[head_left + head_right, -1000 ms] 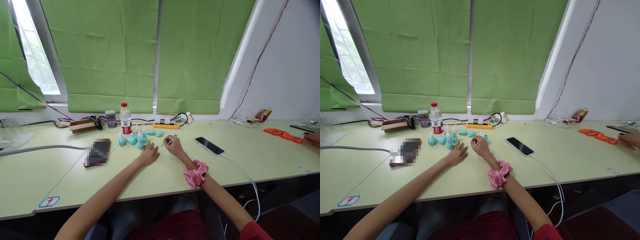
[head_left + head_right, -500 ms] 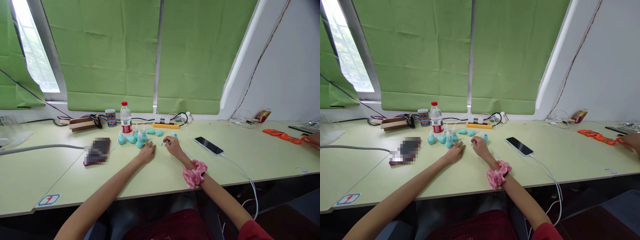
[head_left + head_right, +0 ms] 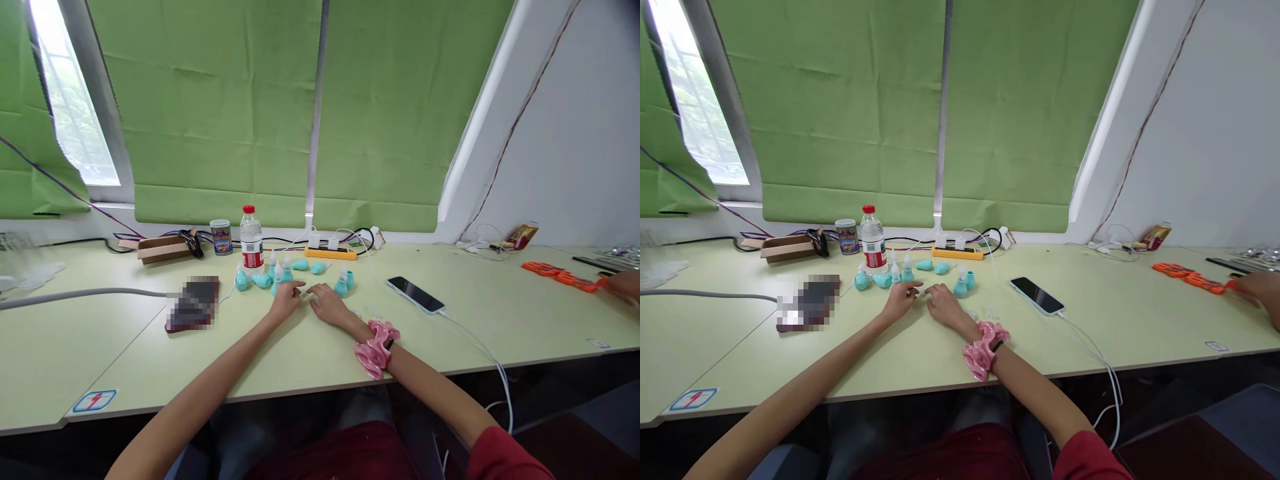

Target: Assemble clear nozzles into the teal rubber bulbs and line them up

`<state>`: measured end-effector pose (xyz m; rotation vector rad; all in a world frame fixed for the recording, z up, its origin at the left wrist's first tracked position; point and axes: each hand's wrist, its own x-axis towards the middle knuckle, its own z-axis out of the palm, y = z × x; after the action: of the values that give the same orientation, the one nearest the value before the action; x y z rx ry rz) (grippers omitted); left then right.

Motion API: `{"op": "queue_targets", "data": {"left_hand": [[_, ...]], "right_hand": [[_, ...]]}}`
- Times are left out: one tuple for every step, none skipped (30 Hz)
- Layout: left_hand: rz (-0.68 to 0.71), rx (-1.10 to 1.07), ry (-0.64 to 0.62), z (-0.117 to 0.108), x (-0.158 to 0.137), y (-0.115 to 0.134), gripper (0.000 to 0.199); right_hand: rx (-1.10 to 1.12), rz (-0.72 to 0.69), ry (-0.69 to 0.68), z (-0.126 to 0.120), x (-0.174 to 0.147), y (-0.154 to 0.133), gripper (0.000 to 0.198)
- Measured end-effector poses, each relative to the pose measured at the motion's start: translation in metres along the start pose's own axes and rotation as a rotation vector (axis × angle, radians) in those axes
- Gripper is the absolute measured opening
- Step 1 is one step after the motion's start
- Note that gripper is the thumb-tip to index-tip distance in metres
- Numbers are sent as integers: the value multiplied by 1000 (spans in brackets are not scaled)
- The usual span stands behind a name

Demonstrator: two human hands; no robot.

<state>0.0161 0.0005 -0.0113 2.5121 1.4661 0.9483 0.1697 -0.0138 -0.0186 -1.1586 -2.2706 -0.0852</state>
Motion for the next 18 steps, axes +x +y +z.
{"op": "queue_targets", "data": {"left_hand": [[-5, 6, -2, 0, -1, 0, 24], [-11, 15, -8, 0, -1, 1, 24], [-17, 25, -20, 1, -2, 0, 25], [-24, 36, -34, 1, -3, 0, 25], [-32, 47, -51, 2, -3, -1, 26], [-40, 55, -67, 3, -4, -1, 26], [-45, 61, -83, 4, -4, -2, 25], [-48, 64, -97, 5, -4, -2, 25], [-48, 64, -109, 5, -4, -3, 25], [-48, 62, -120, 5, -4, -3, 24], [-46, 60, -128, 5, -4, -3, 24], [-44, 56, -134, 5, -3, -4, 24], [-42, 50, -135, 5, -3, -4, 23], [-38, 43, -132, 6, -3, -5, 22], [-34, 35, -125, 6, -3, -6, 22], [-30, 26, -115, 6, -2, -7, 22], [-28, 17, -102, 6, -2, -8, 22], [-27, 10, -87, 6, -2, -9, 22]], "right_hand": [[-8, -10, -8, 1, 2, -1, 31], [-15, -20, -15, 3, 3, -2, 34], [-21, -29, -22, 4, 5, -2, 36], [-26, -38, -31, 6, 6, -2, 37], [-29, -48, -40, 7, 7, -2, 36], [-30, -59, -48, 8, 7, -1, 33], [-29, -68, -51, 9, 7, -1, 30], [-28, -73, -47, 9, 7, -1, 26], [-26, -75, -35, 10, 7, 0, 24], [-21, -74, -16, 9, 7, 0, 21], [-15, -71, 8, 8, 7, 0, 19], [-6, -67, 40, 5, 7, -1, 17], [6, -63, 80, 2, 8, -1, 15], [20, -59, 129, -3, 9, -1, 14], [35, -55, 187, -9, 11, -1, 13], [52, -51, 252, -16, 12, -2, 14], [69, -47, 322, -23, 12, -2, 14], [85, -43, 392, -31, 13, -2, 15]]}}
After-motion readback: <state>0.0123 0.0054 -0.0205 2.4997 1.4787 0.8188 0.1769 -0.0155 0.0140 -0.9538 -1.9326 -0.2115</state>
